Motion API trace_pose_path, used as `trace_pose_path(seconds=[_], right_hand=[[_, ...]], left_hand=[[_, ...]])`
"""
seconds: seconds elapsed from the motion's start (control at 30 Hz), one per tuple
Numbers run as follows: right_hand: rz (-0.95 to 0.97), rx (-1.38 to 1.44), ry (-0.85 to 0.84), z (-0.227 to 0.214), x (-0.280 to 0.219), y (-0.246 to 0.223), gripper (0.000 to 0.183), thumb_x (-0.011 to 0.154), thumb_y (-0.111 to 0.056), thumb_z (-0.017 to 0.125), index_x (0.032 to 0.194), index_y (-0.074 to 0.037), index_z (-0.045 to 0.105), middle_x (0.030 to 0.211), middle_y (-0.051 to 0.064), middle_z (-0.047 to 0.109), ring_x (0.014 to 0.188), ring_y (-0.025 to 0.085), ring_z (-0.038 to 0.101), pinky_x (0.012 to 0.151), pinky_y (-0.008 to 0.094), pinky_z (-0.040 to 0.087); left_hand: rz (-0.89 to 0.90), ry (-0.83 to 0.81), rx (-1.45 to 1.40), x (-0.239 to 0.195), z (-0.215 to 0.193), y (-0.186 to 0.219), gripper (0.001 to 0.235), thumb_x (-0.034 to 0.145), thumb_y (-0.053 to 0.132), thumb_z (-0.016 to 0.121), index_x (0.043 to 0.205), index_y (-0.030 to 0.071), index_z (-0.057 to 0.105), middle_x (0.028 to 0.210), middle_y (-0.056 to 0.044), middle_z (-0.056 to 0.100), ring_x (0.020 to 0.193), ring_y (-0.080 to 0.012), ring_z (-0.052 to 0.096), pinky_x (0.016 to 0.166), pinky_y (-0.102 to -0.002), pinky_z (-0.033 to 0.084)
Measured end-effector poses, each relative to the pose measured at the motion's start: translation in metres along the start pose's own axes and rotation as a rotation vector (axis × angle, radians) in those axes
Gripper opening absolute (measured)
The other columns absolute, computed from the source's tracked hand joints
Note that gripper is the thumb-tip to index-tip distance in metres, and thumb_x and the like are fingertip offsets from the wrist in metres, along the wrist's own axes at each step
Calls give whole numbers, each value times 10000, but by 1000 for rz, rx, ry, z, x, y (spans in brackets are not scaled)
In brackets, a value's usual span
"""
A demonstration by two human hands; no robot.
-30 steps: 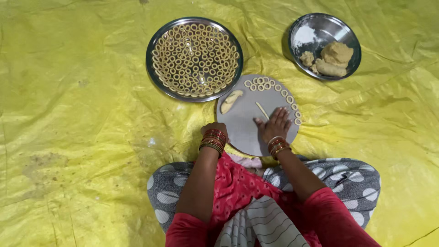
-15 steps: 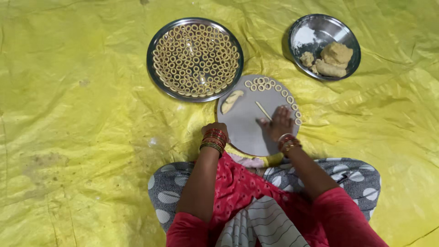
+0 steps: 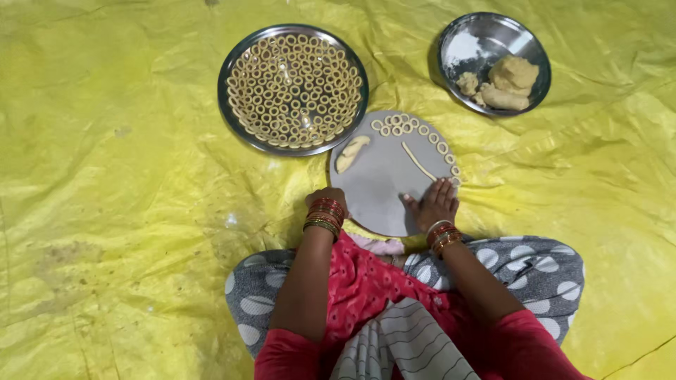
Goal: The person sits on a yellow tarp and shapes dough into small rings by hand. They roll small pieces of dough into thin ropes, form them into circles, and place the finished rings onto a large metal tray. A smaller bowl with remaining dough is nearby.
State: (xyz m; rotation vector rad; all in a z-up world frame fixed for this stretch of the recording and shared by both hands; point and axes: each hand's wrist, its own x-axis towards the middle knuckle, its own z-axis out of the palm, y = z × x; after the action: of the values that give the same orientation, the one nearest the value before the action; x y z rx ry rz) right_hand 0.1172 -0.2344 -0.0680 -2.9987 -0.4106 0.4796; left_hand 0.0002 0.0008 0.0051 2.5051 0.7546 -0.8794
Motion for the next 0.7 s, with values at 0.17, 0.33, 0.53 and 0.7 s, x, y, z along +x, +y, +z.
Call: trace_pose_path(seconds=[0.17, 0.33, 0.53, 0.7], right_hand=[[-111, -205, -167, -4, -32, -10, 1023, 997, -737, 226, 1604, 34, -64, 1689, 246, -48, 1569, 376, -36, 1253, 498, 24], [-304, -303, -191, -5, -64, -8, 957, 967, -653, 194, 1605, -12, -118, 1696, 199, -111, 1562, 335, -63, 1221, 525, 31], [-203, -170, -239, -31, -36, -32, 993, 988, -702, 184, 1589, 29, -116, 1686, 233, -127, 1556, 379, -107, 1236, 540, 12], [-177, -281, -110, -28, -43, -52, 1057, 992, -753, 271, 1616, 58, 7, 1716, 273, 24, 1594, 378, -5, 1283, 517, 74]], left_hand=[[8, 27, 2, 2, 1, 0, 467, 860, 484, 807, 1173, 141, 758, 1210, -96, 741, 1145, -285, 702, 951, -440, 557], [-1, 23, -5, 7, 5, -1, 470, 847, 479, 819, 1171, 144, 760, 1215, -89, 740, 1149, -275, 698, 953, -437, 554], [5, 32, 18, 7, 6, 2, 505, 831, 500, 826, 1187, 150, 750, 1222, -85, 736, 1150, -274, 699, 951, -434, 558], [7, 55, 3, 3, 8, -1, 525, 818, 518, 832, 1184, 151, 750, 1229, -79, 727, 1152, -276, 695, 953, -433, 559]])
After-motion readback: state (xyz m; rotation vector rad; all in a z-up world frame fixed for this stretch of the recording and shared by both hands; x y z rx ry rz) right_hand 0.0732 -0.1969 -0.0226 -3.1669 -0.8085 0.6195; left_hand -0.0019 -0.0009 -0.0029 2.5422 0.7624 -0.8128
